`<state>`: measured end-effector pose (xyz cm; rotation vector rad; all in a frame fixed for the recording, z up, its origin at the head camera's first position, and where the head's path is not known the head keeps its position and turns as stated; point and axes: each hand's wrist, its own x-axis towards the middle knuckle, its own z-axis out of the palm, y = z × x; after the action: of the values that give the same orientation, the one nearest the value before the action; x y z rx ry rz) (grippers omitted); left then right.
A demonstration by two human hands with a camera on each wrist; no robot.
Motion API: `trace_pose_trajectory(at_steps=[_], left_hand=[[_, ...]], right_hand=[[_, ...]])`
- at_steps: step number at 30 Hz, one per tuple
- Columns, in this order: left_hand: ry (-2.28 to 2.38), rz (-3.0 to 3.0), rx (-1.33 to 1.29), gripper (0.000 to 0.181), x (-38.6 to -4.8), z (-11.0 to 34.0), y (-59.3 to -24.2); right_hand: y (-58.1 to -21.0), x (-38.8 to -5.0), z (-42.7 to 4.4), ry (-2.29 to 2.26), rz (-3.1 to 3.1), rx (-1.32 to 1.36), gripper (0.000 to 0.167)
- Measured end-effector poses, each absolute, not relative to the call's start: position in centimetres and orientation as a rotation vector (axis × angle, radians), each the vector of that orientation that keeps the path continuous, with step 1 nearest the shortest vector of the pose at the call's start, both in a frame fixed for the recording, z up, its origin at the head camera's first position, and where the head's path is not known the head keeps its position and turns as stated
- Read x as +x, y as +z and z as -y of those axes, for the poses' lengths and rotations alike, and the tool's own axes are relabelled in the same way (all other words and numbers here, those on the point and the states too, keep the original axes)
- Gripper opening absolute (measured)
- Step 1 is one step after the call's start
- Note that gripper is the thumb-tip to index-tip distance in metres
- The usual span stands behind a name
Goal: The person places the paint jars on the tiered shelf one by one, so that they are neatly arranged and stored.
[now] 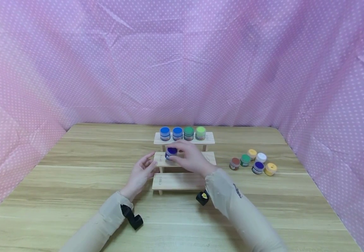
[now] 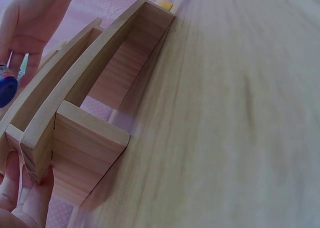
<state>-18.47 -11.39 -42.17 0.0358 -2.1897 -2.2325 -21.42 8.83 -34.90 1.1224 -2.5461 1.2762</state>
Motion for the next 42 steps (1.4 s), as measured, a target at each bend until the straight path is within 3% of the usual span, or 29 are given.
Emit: trace_pose_trajectory(at_steps=[42], left_hand=[[-2.256,2.17,0.012,0.046,-18.6,11.5,-42.1]], right_hand=[[-35.4,-21.7,-6.0,0.878,2.696,1.075,0.036]])
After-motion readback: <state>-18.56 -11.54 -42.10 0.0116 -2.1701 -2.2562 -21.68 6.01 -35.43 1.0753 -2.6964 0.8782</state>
